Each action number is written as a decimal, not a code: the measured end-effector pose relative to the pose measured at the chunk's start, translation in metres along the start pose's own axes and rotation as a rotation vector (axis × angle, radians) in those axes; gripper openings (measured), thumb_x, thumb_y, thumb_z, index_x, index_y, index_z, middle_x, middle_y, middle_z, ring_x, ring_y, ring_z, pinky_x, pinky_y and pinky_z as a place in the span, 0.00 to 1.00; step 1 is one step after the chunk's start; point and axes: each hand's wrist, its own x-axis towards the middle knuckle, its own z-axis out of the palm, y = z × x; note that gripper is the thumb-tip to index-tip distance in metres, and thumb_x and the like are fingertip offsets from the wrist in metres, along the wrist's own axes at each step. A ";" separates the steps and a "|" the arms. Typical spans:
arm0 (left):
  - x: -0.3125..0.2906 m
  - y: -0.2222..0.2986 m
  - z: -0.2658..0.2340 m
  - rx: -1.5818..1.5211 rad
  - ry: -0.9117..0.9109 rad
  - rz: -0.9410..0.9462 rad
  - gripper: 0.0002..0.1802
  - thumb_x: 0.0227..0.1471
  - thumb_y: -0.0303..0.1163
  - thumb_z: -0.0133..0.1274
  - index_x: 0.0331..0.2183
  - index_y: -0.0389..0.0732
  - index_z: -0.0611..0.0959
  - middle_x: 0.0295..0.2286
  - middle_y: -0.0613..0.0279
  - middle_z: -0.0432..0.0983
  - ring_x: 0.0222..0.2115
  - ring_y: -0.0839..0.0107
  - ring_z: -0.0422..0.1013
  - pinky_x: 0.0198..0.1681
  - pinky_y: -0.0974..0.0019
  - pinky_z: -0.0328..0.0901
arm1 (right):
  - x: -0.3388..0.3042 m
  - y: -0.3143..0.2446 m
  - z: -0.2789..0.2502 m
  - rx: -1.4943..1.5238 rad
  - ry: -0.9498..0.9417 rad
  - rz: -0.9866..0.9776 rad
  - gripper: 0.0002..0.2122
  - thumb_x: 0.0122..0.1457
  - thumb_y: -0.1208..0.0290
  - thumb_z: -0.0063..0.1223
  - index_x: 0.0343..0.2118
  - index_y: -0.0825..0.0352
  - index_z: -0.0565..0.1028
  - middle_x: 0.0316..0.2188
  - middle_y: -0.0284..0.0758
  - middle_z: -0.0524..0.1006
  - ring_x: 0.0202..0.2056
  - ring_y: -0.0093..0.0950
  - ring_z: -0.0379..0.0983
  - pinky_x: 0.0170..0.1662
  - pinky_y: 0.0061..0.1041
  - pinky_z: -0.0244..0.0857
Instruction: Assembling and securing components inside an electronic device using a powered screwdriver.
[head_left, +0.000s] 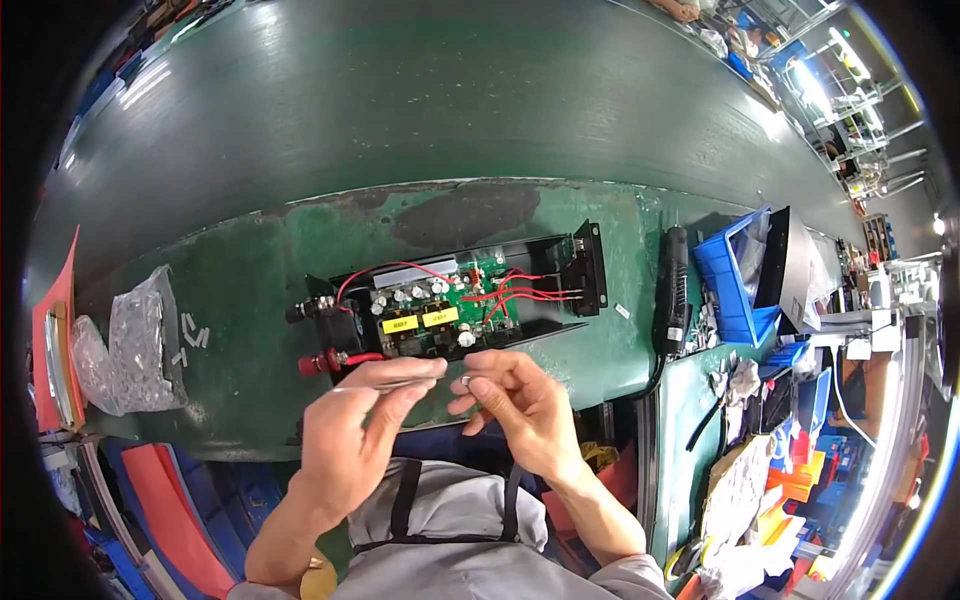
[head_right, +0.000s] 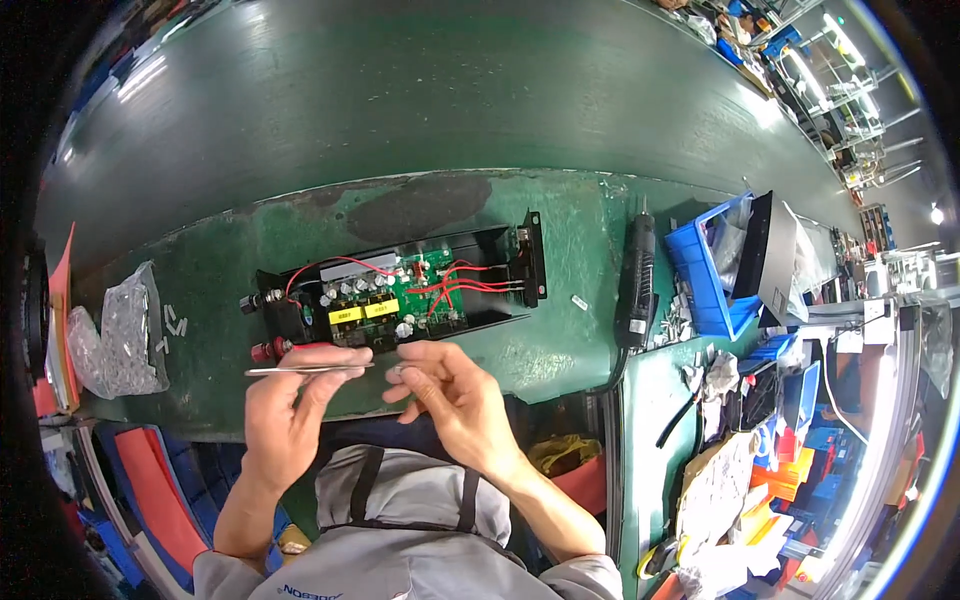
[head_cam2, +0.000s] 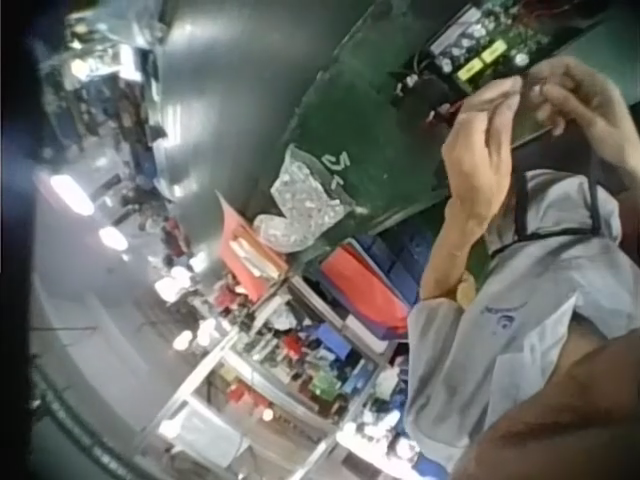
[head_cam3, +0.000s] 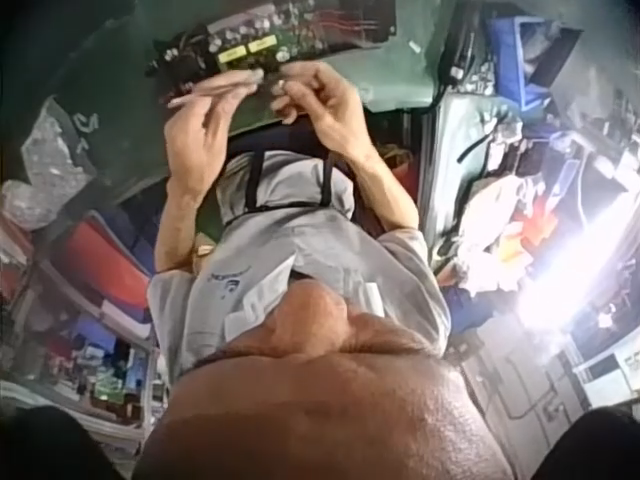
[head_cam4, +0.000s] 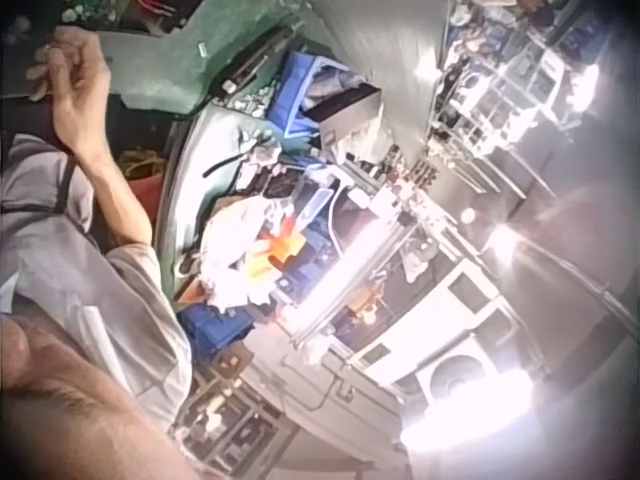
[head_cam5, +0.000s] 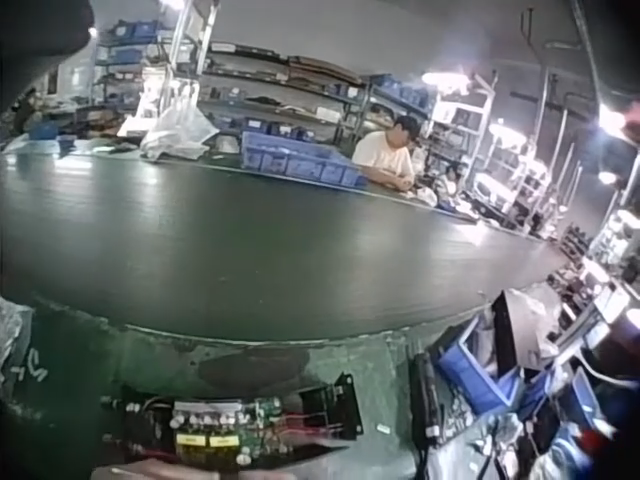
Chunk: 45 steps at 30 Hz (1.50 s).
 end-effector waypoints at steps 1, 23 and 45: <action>0.003 0.006 -0.002 -0.057 -0.024 -0.069 0.10 0.65 0.22 0.50 0.46 0.27 0.79 0.45 0.46 0.79 0.43 0.63 0.79 0.50 0.63 0.75 | -0.002 -0.002 -0.002 0.004 0.004 0.002 0.10 0.70 0.77 0.50 0.50 0.74 0.74 0.42 0.44 0.82 0.40 0.29 0.82 0.35 0.23 0.78; 0.009 0.011 0.001 -0.144 -0.011 -0.324 0.11 0.61 0.24 0.58 0.44 0.29 0.78 0.38 0.53 0.82 0.40 0.68 0.80 0.48 0.65 0.74 | -0.011 -0.018 -0.008 -0.435 -0.008 -0.173 0.10 0.70 0.78 0.49 0.48 0.71 0.79 0.35 0.36 0.80 0.34 0.21 0.79 0.36 0.20 0.73; 0.010 0.012 0.010 -0.124 -0.032 -0.318 0.10 0.61 0.26 0.59 0.41 0.30 0.80 0.35 0.55 0.82 0.36 0.69 0.80 0.43 0.67 0.74 | -0.011 -0.006 -0.017 -0.491 0.002 -0.362 0.08 0.65 0.82 0.55 0.46 0.71 0.78 0.36 0.38 0.77 0.36 0.26 0.80 0.40 0.22 0.74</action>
